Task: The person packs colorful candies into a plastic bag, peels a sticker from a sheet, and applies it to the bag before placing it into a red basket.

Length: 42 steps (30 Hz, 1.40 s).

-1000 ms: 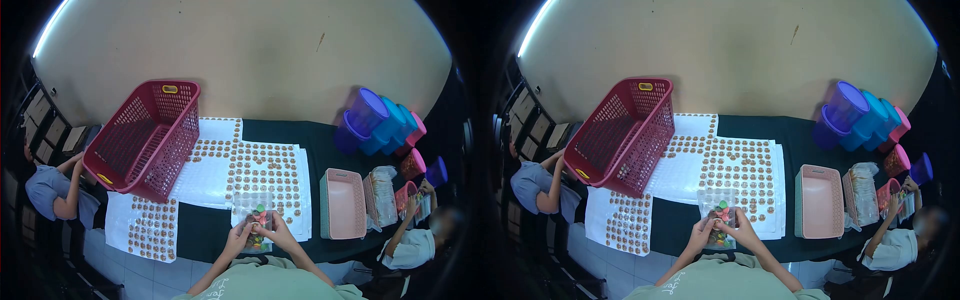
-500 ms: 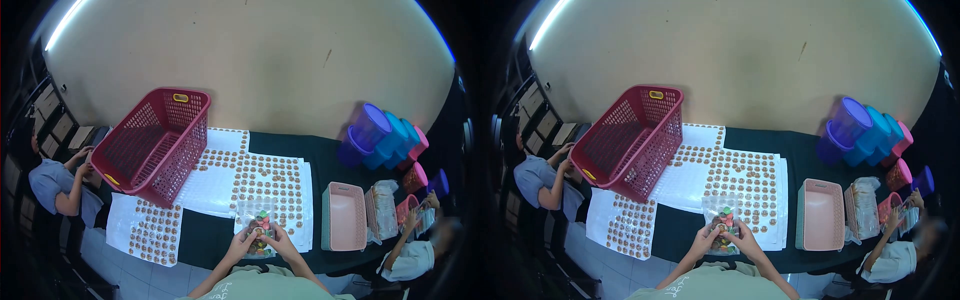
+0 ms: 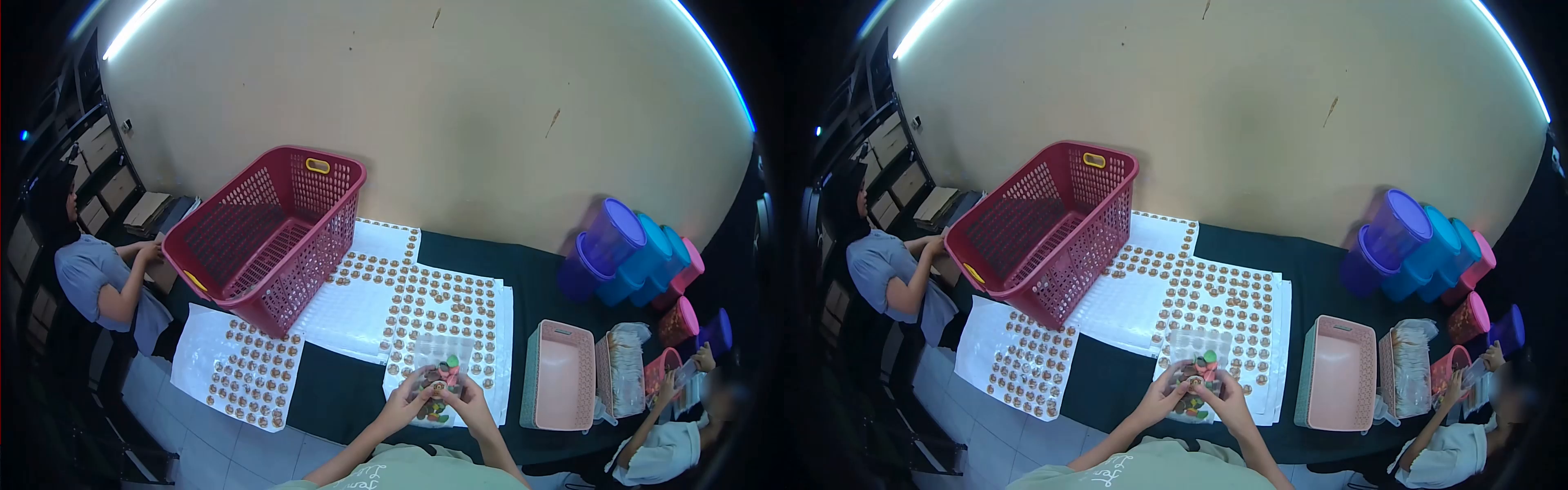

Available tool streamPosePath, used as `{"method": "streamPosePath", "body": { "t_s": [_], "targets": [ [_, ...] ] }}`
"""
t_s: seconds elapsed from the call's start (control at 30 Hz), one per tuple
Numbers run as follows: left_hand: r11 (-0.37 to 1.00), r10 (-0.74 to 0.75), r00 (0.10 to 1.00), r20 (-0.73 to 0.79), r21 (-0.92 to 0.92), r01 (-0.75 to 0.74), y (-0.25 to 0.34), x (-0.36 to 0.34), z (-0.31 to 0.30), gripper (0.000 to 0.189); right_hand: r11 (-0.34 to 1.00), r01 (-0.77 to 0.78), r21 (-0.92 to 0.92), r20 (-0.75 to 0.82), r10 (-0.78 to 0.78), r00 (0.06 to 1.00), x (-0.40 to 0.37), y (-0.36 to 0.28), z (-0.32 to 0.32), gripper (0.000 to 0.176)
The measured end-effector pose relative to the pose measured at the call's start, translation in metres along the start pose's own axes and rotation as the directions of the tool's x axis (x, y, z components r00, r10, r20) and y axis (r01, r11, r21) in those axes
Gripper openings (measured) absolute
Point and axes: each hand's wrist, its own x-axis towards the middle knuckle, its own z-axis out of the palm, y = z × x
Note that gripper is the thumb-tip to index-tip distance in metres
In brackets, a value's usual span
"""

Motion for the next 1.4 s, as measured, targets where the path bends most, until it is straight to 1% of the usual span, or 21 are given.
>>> {"method": "streamPosePath", "body": {
  "t_s": [0.07,0.1,0.2,0.3,0.37,0.4,0.53,0.6,0.63,0.7,0.73,0.8,0.93,1.0,1.03,1.1,1.13,1.2,1.23,1.3,1.4],
  "targets": [
    [0.967,0.186,0.979,-0.084,0.192,-0.167,0.006,0.003,0.004,0.044,0.978,0.176,-0.116,-0.067,-0.184,0.981,0.007,-0.011,0.012,0.028],
    [0.958,0.189,0.975,-0.119,0.238,-0.157,0.002,0.008,0.001,0.043,0.97,0.208,-0.124,-0.041,-0.214,0.976,0.017,-0.004,0.008,0.026],
    [0.947,0.233,0.969,-0.08,0.244,-0.208,0.033,0.014,-0.001,0.044,0.963,0.246,-0.106,-0.011,-0.248,0.969,0.025,-0.031,0.016,0.025],
    [0.935,0.294,0.951,-0.092,0.237,-0.266,0.044,0.017,-0.005,0.044,0.956,0.25,-0.15,0.068,-0.243,0.968,0.032,-0.051,0.015,0.024],
    [0.942,0.288,0.952,-0.1,0.207,-0.264,0.047,0.018,-0.007,0.043,0.966,0.222,-0.13,0.148,-0.203,0.968,0.035,-0.054,0.012,0.024],
    [0.933,0.329,0.937,-0.115,0.191,-0.304,0.048,0.019,-0.007,0.042,0.967,0.226,-0.116,0.144,-0.208,0.967,0.036,-0.052,0.012,0.023],
    [0.938,0.315,0.938,-0.147,0.196,-0.285,0.044,0.017,-0.008,0.038,0.973,0.228,-0.037,0.028,-0.227,0.974,0.03,-0.052,0.028,0.023],
    [0.903,0.315,0.943,-0.11,0.339,-0.263,0.046,0.015,-0.009,0.033,0.923,0.351,-0.16,-0.011,-0.357,0.934,0.03,-0.047,0.031,0.024],
    [0.903,0.312,0.945,-0.101,0.341,-0.262,0.051,0.014,-0.009,0.033,0.923,0.352,-0.157,-0.02,-0.36,0.933,0.031,-0.044,0.028,0.024],
    [0.836,0.223,0.973,-0.065,0.526,-0.157,0.061,0.014,-0.01,0.033,0.894,0.347,-0.285,-0.012,-0.365,0.931,0.036,-0.038,0.022,0.025],
    [0.83,0.221,0.974,-0.05,0.534,-0.161,0.058,0.017,-0.012,0.033,0.894,0.352,-0.279,-0.025,-0.373,0.927,0.035,-0.04,0.022,0.025],
    [0.877,0.263,0.965,-0.015,0.42,-0.233,0.045,0.025,-0.017,0.035,0.894,0.375,-0.244,-0.003,-0.388,0.922,0.033,-0.046,0.023,0.025],
    [0.902,0.314,0.949,-0.002,0.313,-0.298,0.044,0.03,-0.013,0.035,0.889,0.391,-0.236,-0.006,-0.404,0.915,0.033,-0.049,0.02,0.025],
    [0.953,0.292,0.95,-0.105,0.118,-0.28,0.049,0.029,-0.003,0.034,0.915,0.345,-0.209,0.01,-0.351,0.936,0.038,-0.044,0.014,0.025],
    [0.953,0.292,0.95,-0.106,0.117,-0.28,0.042,0.032,-0.003,0.034,0.915,0.345,-0.209,0.011,-0.35,0.937,0.038,-0.042,0.015,0.025],
    [0.912,0.368,0.911,-0.185,0.261,-0.316,0.028,0.038,-0.006,0.033,0.918,0.384,-0.1,-0.03,-0.389,0.921,0.04,-0.037,0.018,0.025],
    [0.893,0.393,0.898,-0.198,0.314,-0.322,0.031,0.037,-0.002,0.033,0.917,0.385,-0.101,-0.028,-0.39,0.921,0.04,-0.036,0.02,0.025],
    [0.883,0.4,0.897,-0.187,0.341,-0.322,0.026,0.043,-0.005,0.032,0.848,0.47,-0.244,-0.018,-0.488,0.872,0.04,-0.034,0.021,0.025],
    [0.873,0.404,0.898,-0.175,0.368,-0.321,0.024,0.044,-0.006,0.031,0.849,0.467,-0.246,-0.019,-0.486,0.874,0.039,-0.035,0.019,0.025],
    [0.874,0.398,0.904,-0.156,0.364,-0.322,0.025,0.043,-0.006,0.032,0.888,0.373,-0.268,0.01,-0.385,0.923,0.038,-0.037,0.016,0.029],
    [0.857,0.43,0.895,-0.115,0.363,-0.365,0.026,0.047,-0.006,0.034,0.899,0.366,-0.239,0.003,-0.377,0.926,0.039,-0.037,0.015,0.029]
  ]
}}
